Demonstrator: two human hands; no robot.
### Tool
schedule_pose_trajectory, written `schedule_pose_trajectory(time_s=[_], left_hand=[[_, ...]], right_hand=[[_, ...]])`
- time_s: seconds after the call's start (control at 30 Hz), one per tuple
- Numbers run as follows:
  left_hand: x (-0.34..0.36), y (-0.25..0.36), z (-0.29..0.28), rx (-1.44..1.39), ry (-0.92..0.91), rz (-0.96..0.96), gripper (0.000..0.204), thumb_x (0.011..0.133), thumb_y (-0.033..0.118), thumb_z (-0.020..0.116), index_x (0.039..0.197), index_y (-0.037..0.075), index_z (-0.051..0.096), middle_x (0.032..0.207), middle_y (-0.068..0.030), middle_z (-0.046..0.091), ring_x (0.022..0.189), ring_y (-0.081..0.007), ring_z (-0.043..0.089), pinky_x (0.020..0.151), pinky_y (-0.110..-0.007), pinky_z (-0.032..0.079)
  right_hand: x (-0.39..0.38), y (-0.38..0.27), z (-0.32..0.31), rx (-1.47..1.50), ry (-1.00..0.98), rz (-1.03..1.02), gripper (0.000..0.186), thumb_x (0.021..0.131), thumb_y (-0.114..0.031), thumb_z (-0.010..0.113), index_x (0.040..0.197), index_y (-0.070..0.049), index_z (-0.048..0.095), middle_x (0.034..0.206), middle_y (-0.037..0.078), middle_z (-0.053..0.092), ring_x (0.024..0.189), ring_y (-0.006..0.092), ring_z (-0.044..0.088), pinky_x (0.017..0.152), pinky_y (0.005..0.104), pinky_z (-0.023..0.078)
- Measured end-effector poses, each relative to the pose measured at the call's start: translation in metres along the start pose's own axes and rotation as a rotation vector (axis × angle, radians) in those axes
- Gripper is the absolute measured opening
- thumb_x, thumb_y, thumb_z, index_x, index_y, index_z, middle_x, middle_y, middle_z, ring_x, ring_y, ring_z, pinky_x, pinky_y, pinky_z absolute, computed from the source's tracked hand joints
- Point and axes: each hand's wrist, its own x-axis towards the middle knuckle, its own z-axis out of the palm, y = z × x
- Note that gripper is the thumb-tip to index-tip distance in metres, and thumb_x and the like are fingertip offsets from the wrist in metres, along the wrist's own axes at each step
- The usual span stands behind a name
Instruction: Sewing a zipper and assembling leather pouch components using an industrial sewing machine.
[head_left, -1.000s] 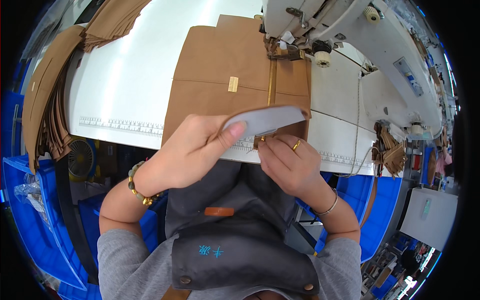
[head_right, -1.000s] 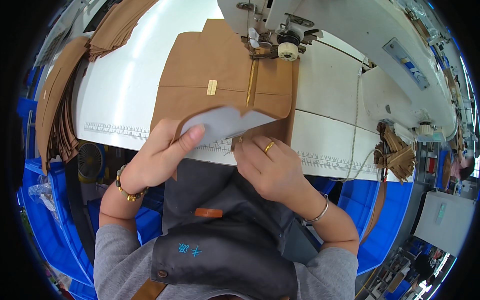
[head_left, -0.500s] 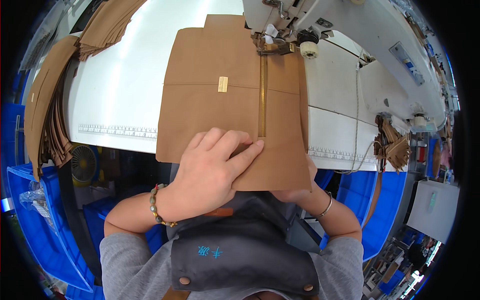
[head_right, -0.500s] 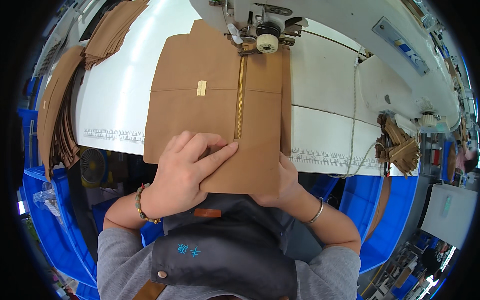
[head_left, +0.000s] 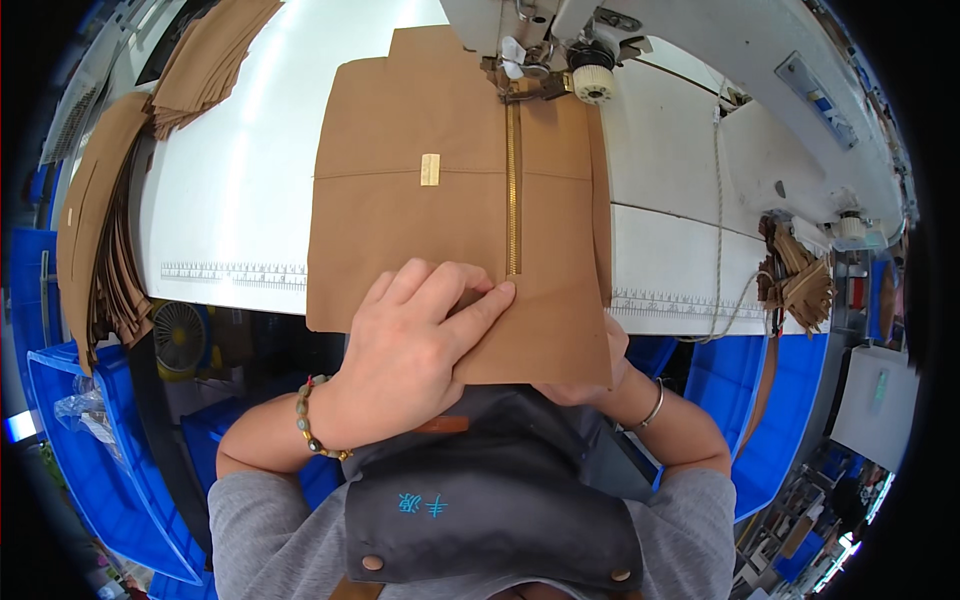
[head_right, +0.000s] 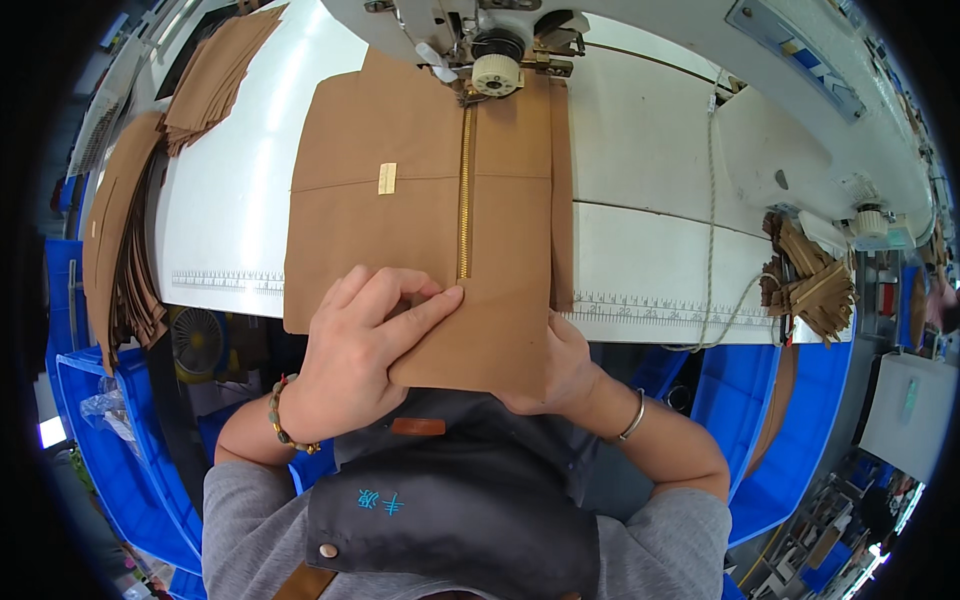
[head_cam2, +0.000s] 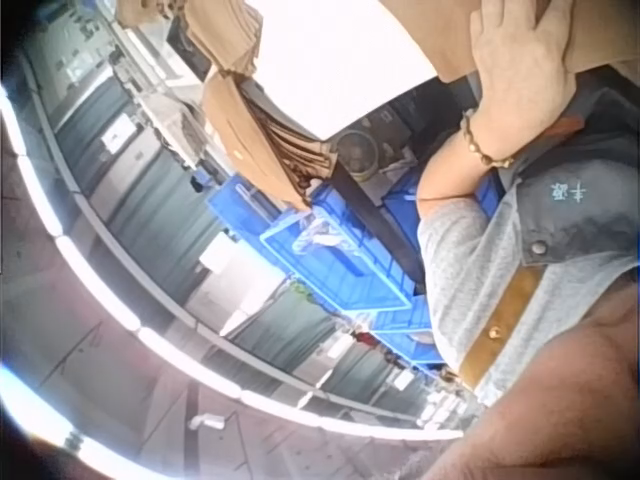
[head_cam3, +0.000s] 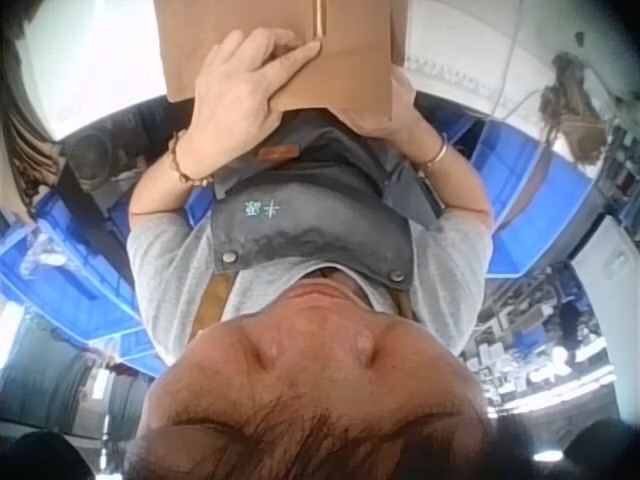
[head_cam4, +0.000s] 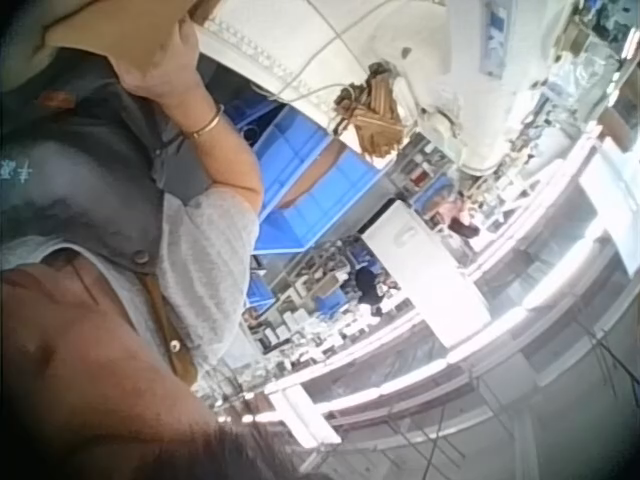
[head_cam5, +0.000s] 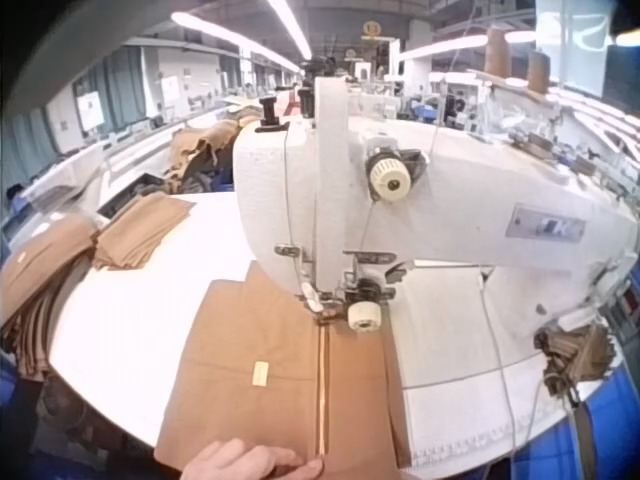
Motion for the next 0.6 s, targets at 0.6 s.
schedule_pose_trajectory(time_s=[0.6], left_hand=[[-0.009,0.010,-0.001,0.218,-0.069,0.092,0.085,0.076,0.062,0.077,0.135,0.001,0.068,0.141,-0.0115,0.063,0.121,-0.0291,0.062,0.094,-0.039,0.045]], right_hand=[[0.001,0.031,-0.070,-0.008,0.027,0.149,0.019,0.078,-0.008,0.080,0.094,0.000,0.072,0.102,0.013,0.070,0.085,0.0318,0.072,0.077,0.0405,0.062]])
